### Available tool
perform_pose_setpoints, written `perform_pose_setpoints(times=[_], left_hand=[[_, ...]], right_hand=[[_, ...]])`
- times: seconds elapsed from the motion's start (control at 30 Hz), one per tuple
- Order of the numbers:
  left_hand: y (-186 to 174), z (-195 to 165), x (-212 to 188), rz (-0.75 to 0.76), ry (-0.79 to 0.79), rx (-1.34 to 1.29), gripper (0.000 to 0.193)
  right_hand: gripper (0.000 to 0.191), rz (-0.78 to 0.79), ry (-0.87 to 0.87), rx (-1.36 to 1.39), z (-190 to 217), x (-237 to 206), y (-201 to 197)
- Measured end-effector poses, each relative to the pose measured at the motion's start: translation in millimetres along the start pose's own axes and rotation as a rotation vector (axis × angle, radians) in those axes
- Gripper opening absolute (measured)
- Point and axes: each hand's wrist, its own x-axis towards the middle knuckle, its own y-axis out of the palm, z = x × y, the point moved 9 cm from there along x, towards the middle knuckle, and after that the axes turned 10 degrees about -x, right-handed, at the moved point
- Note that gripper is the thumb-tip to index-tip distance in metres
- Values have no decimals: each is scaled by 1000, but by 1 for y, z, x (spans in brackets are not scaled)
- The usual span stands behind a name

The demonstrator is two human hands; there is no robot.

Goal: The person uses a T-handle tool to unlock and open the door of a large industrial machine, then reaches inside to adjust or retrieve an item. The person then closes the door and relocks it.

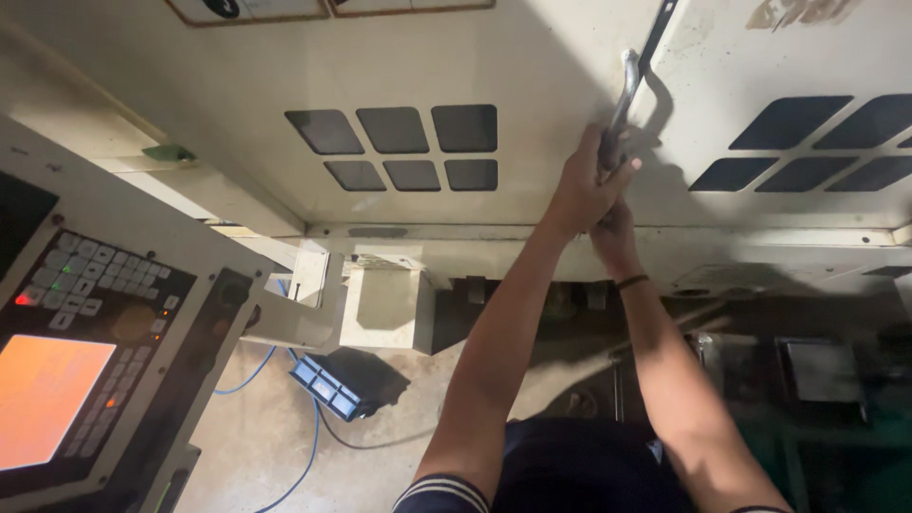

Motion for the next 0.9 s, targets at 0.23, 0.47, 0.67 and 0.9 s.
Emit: perform_pose_setpoints(times=[0.23,0.47,0.67,0.9], left_hand=[[0,-3,3,0,25,-13,45],[-1,9,4,-30,11,-5,41],[0,14,6,3,-31,1,43],[-2,13,8,44,36,4,45]], right_hand=[[48,27,-82,71,-9,3,-1],[48,0,-29,-82,-36,4,-8],[48,4,-171,-1,-25,-1,-6],[38,-56,-84,-143,-35,-1,-9]])
